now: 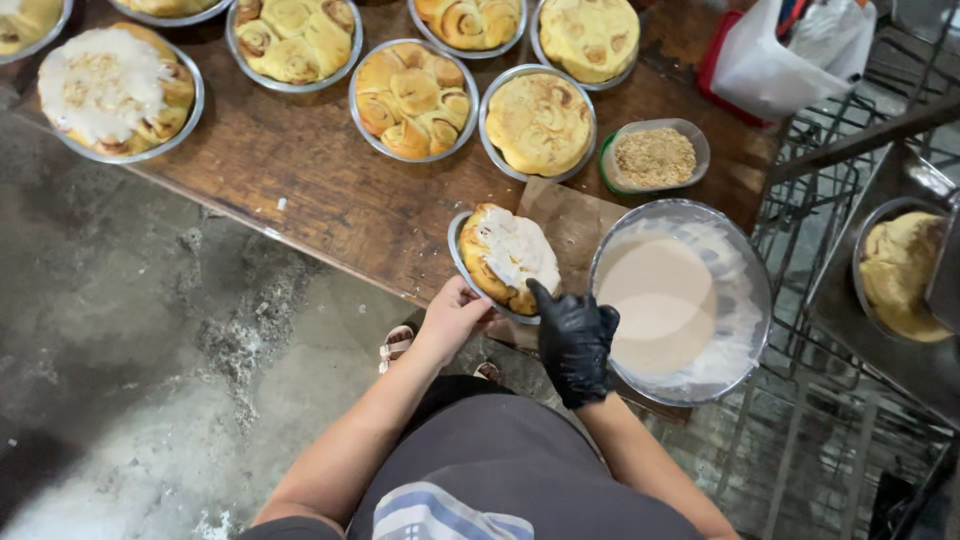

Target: The person applies white icing to several pastries in round tins using a brush and then sprinkles crushed nuts over one of the iced pastries.

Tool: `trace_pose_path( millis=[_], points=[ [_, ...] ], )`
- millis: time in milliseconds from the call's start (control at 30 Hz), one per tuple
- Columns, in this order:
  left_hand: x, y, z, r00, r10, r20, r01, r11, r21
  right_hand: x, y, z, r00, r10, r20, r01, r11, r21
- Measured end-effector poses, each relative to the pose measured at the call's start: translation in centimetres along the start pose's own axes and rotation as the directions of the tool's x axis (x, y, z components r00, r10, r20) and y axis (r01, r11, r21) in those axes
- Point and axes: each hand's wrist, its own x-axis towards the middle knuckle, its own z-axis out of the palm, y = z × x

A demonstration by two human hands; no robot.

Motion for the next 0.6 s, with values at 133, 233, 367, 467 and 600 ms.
trace_pose_path(
  millis=[133,233,367,467,600],
  points=[
    [-0.5,1.3,0.0,0.998,-0.047,0.034,0.049,0.997,-0.064,-0.1,0.3,-1.0,0.998,-0.062,0.008,0.062,0.997,0.049],
    [-0.7,2.1,0.2,0.999,-0.029,0.034,0.030,0.999,-0.042,1.4,1.8,-1.2,0.998,-0.015,0.066,0.008,0.994,0.105],
    [-0.7,2.2,0.6,0.999,0.008,0.041,-0.009,0.999,0.033,3.9,1.4,0.0,0.993,0.016,0.115,-0.012,0.999,-0.035],
    [-0.4,1.8,0.3,0.999,-0.036,0.036,0.040,0.994,-0.103,2.0,0.2,-0.4,0.984,-0.132,-0.121,0.137,0.990,0.026],
    [0.0,0.2,-0.9,0.999,0.021,0.040,-0.017,0.995,-0.095,0.8,2.8,0.7,0.991,-0.134,0.007,0.132,0.982,0.132]
  ],
)
